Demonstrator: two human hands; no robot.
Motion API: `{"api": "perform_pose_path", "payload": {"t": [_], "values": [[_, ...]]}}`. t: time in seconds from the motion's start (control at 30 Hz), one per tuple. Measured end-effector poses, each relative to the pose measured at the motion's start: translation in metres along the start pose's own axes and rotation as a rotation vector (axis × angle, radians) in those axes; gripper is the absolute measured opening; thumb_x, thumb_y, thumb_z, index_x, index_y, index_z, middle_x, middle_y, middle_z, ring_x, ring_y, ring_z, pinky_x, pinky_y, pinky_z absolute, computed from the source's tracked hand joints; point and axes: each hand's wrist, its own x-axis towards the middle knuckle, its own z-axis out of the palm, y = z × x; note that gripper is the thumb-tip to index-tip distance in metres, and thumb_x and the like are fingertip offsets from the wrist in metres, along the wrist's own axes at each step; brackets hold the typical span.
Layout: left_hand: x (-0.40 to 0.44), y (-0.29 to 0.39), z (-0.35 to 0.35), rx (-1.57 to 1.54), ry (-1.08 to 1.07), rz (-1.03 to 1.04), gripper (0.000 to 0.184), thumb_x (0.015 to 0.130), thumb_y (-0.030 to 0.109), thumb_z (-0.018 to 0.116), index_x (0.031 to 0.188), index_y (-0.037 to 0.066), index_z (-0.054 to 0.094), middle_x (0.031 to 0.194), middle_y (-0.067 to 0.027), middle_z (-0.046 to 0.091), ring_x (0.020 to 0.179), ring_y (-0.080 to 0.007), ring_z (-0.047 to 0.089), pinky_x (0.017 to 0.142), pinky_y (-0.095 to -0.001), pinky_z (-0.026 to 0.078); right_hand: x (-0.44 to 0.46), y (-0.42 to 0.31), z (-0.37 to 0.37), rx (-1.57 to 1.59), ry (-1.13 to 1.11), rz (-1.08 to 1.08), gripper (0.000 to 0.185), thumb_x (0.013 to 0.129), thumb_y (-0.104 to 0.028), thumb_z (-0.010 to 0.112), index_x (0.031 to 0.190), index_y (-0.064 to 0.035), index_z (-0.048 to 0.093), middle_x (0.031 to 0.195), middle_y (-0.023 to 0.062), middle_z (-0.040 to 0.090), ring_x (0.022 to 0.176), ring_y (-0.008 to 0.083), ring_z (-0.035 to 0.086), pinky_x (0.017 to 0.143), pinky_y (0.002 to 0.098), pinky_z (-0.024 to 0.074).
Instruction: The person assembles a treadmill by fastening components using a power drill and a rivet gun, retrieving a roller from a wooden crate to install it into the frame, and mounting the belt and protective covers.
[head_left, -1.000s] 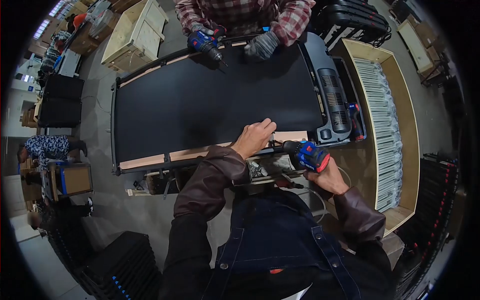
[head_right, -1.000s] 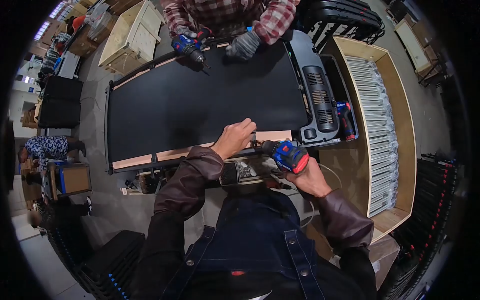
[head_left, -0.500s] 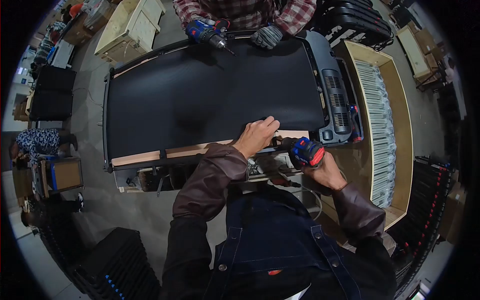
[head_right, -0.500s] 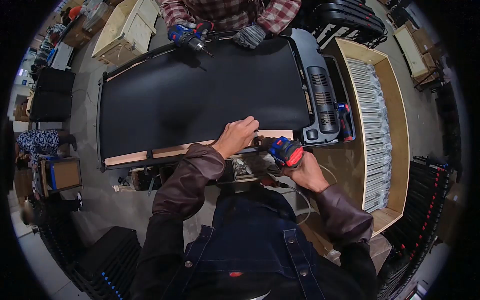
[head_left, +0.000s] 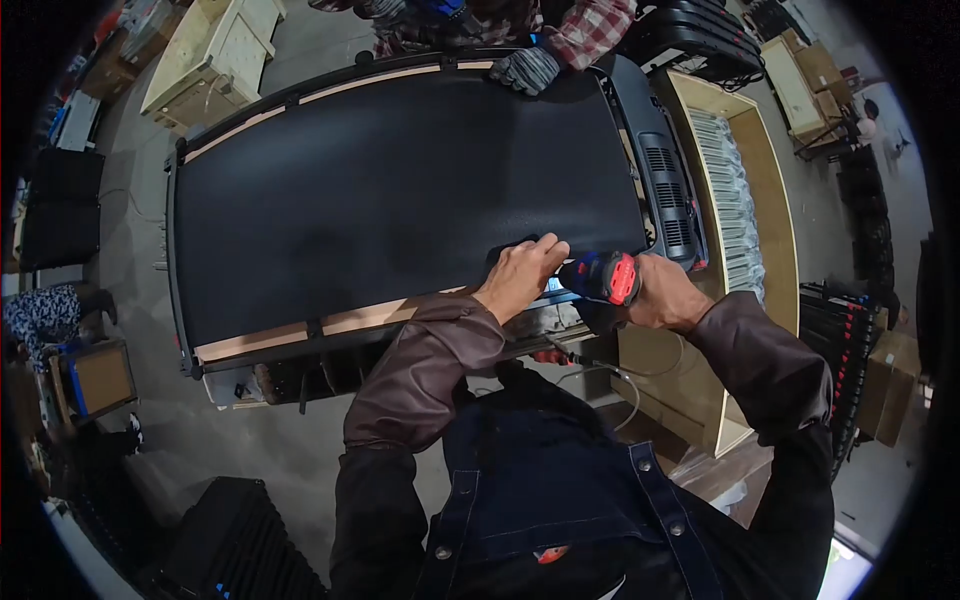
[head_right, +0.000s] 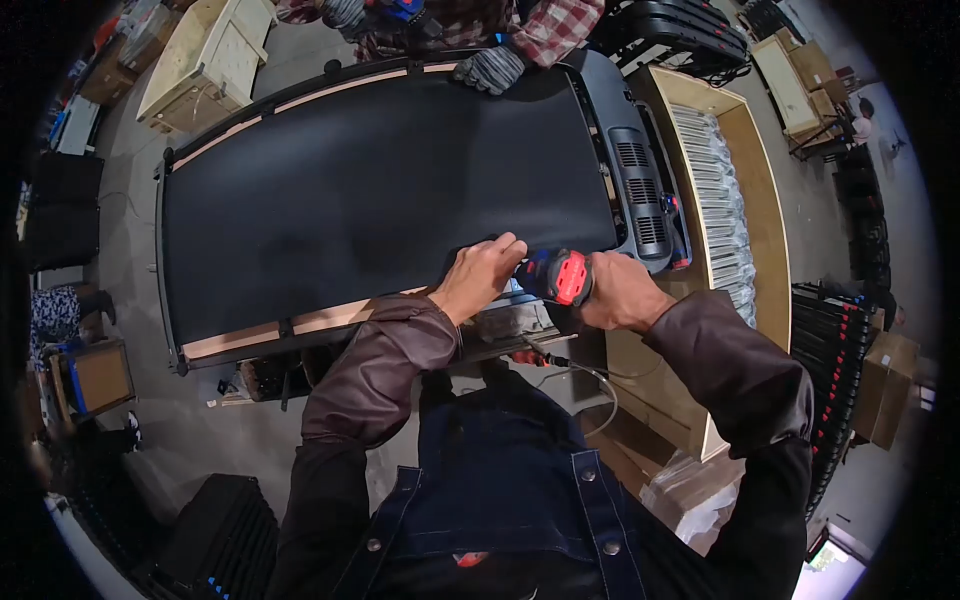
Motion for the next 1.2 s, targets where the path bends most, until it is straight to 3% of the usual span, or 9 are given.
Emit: {"api": "perform_pose_path", "payload": {"t": [0.23,0.47,0.6,0.93,1.0,1.03,1.1,1.17,1.2], "values": [[-0.001,0.002,-0.003,0.003,0.022,0.010,0.018,0.087,0.000,0.058,0.100,0.006,0.049,0.093,-0.0148,0.055,0.083,-0.0398,0.065,0.069,-0.0505,0.053,0.005,-0.005,-0.006,-0.034,0.001,-0.049,0.027,0.069,-0.020,0.071,0.088,0.0001,0.068,0.083,0.0257,0.069,0.085,0.0451,0.067,0.075,0.0489,0.0543],[-0.019,0.031,-0.009,0.190,0.206,-0.052,0.013,0.087,0.007,0.065,0.100,0.006,0.063,0.095,-0.0089,0.055,0.090,-0.0311,0.060,0.075,-0.0442,0.054,0.006,-0.004,-0.018,-0.077,0.019,-0.143,0.032,0.068,-0.019,0.072,0.091,0.0023,0.068,0.084,0.0278,0.069,0.087,0.0461,0.068,0.080,0.0483,0.0553],[-0.008,0.029,-0.021,0.053,0.061,-0.085,0.015,0.085,0.005,0.067,0.099,0.005,0.061,0.097,-0.0112,0.056,0.090,-0.0328,0.063,0.078,-0.0465,0.054,0.015,-0.002,-0.017,-0.156,-0.016,-0.186,0.032,0.067,-0.019,0.072,0.088,0.0050,0.069,0.086,0.0284,0.069,0.090,0.0450,0.069,0.081,0.0486,0.0555],[-0.004,0.015,-0.012,0.019,0.076,-0.042,0.025,0.079,0.005,0.072,0.099,0.002,0.058,0.101,-0.0154,0.058,0.093,-0.0416,0.063,0.080,-0.0491,0.054,0.024,-0.011,-0.026,-0.184,-0.072,-0.081,0.028,0.063,-0.015,0.068,0.084,0.0042,0.069,0.083,0.0266,0.070,0.086,0.0429,0.070,0.077,0.0457,0.0554],[-0.008,0.029,-0.020,-0.025,0.018,-0.161,0.025,0.079,0.004,0.071,0.100,0.002,0.059,0.099,-0.0154,0.058,0.091,-0.0389,0.064,0.080,-0.0479,0.054,0.026,-0.010,-0.026,-0.284,-0.119,-0.096,0.031,0.061,-0.017,0.071,0.085,0.0022,0.070,0.083,0.0254,0.070,0.085,0.0413,0.070,0.077,0.0444,0.0560],[-0.011,0.032,-0.019,-0.014,0.012,-0.157,0.025,0.079,0.004,0.071,0.100,0.002,0.059,0.099,-0.0154,0.058,0.091,-0.0389,0.064,0.080,-0.0479,0.054,0.020,-0.012,-0.028,-0.275,-0.110,-0.100,0.031,0.061,-0.017,0.071,0.085,0.0022,0.070,0.083,0.0254,0.070,0.085,0.0413,0.070,0.077,0.0444,0.0560],[-0.021,0.040,-0.013,0.275,0.213,0.005,0.023,0.080,0.002,0.070,0.101,0.003,0.060,0.093,-0.0139,0.059,0.086,-0.0364,0.065,0.077,-0.0462,0.054,0.010,-0.012,-0.030,-0.250,-0.083,-0.200,0.031,0.064,-0.019,0.073,0.088,0.0009,0.071,0.084,0.0249,0.070,0.085,0.0417,0.070,0.078,0.0460,0.0562],[-0.055,0.070,-0.009,0.175,0.309,-0.038,0.018,0.083,0.001,0.067,0.100,0.004,0.062,0.096,-0.0121,0.060,0.084,-0.0344,0.065,0.074,-0.0440,0.054,-0.007,0.006,-0.015,-0.243,0.040,-0.223,0.034,0.068,-0.022,0.073,0.095,-0.0011,0.071,0.085,0.0246,0.070,0.085,0.0422,0.069,0.079,0.0477,0.0558],[-0.081,0.074,0.001,0.093,0.252,-0.126,0.017,0.085,0.004,0.067,0.101,0.003,0.061,0.101,-0.0130,0.060,0.086,-0.0353,0.065,0.074,-0.0445,0.054,-0.017,0.019,-0.004,-0.212,0.126,-0.265,0.034,0.072,-0.022,0.073,0.099,-0.0018,0.070,0.087,0.0238,0.070,0.086,0.0433,0.068,0.079,0.0492,0.0547]]}}
